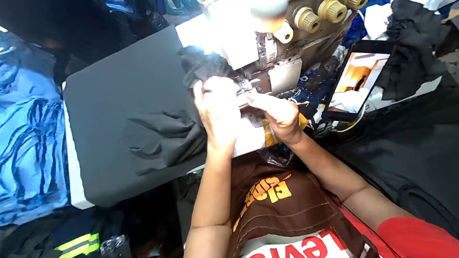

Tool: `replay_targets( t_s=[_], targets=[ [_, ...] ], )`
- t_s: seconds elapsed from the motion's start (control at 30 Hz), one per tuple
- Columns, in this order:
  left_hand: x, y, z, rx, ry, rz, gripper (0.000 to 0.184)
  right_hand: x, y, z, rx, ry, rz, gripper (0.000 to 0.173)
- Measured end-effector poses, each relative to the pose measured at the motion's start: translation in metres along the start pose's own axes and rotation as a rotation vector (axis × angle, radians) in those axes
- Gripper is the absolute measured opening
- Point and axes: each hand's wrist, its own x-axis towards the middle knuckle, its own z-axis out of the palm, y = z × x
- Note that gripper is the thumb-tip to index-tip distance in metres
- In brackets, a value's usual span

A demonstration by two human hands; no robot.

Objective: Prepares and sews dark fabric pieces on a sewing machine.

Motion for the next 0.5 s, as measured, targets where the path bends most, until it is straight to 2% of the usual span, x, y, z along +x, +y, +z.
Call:
replay_targets(
  t_s=[0.13, 0.2, 0.33, 0.4, 0.5],
  targets=[
    [0.049, -0.024, -0.001, 0.166, -0.17, -0.144, 0.028, -0.001, -0.001, -0.001, -0.077, -0.033, 0.028, 0.021],
    [0.048, -0.044, -0.01, 0.134, -0.161, -0.171, 0.029, 0.003, -0.003, 0.0, -0.128, -0.028, 0.016, 0.02],
    [-0.002, -0.066, -0.04, -0.125, 0.152, -0.111, 0.02, 0.02, -0.021, -0.001, -0.212, -0.077, 0.037, 0.018],
    [-0.026, -0.059, -0.048, -0.259, 0.331, -0.067, 0.016, 0.027, -0.027, 0.011, -0.178, -0.103, 0.02, 0.02],
    [-0.051, -0.042, -0.055, -0.4, 0.471, -0.02, 0.014, 0.033, -0.033, 0.029, -0.111, -0.206, -0.017, 0.029]
  ],
)
